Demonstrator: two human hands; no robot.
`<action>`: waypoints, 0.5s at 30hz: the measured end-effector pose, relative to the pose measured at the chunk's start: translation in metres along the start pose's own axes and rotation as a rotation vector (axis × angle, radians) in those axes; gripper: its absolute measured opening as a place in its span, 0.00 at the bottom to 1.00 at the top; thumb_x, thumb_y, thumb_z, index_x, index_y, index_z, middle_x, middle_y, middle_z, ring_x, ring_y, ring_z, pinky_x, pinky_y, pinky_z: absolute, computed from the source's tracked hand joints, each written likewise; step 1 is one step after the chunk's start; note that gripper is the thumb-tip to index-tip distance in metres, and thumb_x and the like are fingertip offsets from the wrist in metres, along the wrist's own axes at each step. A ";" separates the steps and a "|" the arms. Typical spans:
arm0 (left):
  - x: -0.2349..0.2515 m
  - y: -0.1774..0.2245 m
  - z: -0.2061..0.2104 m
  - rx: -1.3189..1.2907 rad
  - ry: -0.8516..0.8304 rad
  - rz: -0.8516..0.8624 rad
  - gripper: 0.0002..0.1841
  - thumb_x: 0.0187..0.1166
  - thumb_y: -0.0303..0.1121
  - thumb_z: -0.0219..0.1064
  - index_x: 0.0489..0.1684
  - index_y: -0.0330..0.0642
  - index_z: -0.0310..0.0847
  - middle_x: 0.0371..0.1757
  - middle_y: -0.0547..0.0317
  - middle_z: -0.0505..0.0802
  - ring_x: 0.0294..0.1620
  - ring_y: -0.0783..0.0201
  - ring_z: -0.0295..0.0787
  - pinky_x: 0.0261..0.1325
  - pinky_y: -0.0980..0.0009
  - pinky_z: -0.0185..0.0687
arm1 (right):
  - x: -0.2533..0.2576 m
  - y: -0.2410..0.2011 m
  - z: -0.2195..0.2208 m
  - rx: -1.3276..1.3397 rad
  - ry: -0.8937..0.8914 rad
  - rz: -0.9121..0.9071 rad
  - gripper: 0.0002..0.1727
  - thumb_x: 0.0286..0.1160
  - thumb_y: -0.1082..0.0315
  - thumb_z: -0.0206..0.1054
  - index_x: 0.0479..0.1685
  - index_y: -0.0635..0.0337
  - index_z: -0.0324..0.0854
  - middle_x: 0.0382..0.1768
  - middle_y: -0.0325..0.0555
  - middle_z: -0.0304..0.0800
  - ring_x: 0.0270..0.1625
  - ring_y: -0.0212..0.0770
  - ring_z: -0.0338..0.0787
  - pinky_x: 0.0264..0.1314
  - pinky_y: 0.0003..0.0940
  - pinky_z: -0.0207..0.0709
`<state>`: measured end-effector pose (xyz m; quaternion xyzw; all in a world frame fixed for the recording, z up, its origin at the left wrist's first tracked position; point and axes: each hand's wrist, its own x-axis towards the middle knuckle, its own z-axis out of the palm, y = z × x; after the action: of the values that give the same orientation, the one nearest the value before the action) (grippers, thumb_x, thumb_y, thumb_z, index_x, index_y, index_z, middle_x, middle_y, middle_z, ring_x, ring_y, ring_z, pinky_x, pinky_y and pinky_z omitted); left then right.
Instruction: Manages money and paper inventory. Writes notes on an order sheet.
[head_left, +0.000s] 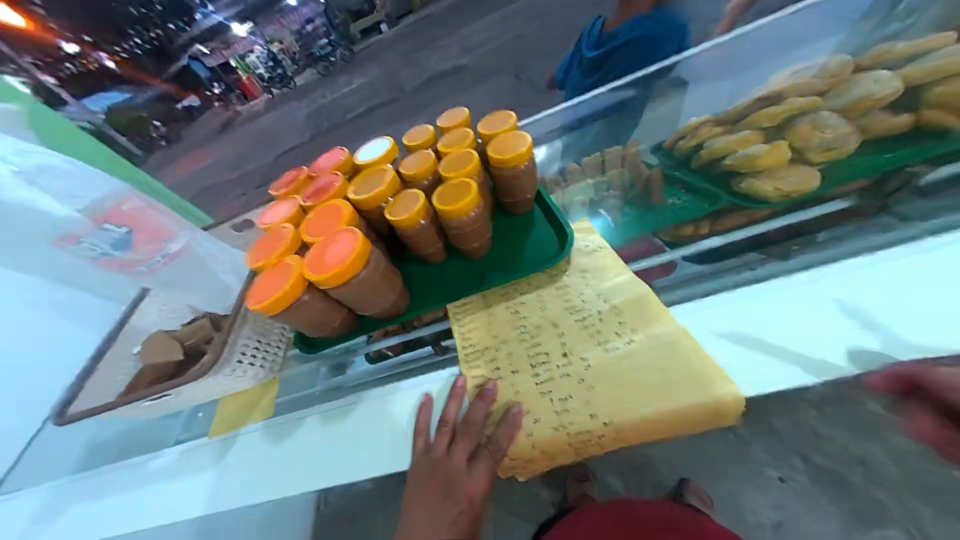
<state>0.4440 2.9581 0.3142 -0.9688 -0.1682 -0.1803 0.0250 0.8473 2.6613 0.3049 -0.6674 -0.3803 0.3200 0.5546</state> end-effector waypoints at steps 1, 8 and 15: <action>-0.001 -0.001 0.002 0.000 0.010 -0.007 0.28 0.83 0.40 0.61 0.84 0.75 0.66 0.88 0.69 0.72 0.93 0.54 0.56 0.87 0.36 0.52 | -0.009 0.011 0.009 -0.097 -0.106 -0.012 0.22 0.92 0.56 0.53 0.63 0.64 0.83 0.48 0.41 0.94 0.49 0.33 0.93 0.57 0.36 0.88; -0.007 -0.013 -0.011 -0.224 -0.129 0.008 0.28 0.85 0.53 0.59 0.86 0.75 0.64 0.92 0.66 0.66 0.95 0.49 0.48 0.89 0.30 0.39 | -0.011 0.038 0.114 0.049 -0.062 -0.137 0.22 0.87 0.42 0.56 0.58 0.43 0.88 0.48 0.22 0.93 0.50 0.17 0.88 0.54 0.19 0.84; 0.015 0.008 -0.038 -0.588 0.040 0.045 0.17 0.88 0.41 0.59 0.72 0.55 0.79 0.83 0.64 0.78 0.90 0.51 0.61 0.92 0.44 0.55 | -0.012 0.021 0.110 0.074 -0.063 -0.130 0.15 0.88 0.51 0.60 0.54 0.48 0.87 0.41 0.26 0.92 0.44 0.20 0.87 0.49 0.18 0.82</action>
<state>0.4470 2.9508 0.3556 -0.9343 -0.0867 -0.2398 -0.2493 0.7507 2.7035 0.2644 -0.6098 -0.4280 0.3183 0.5862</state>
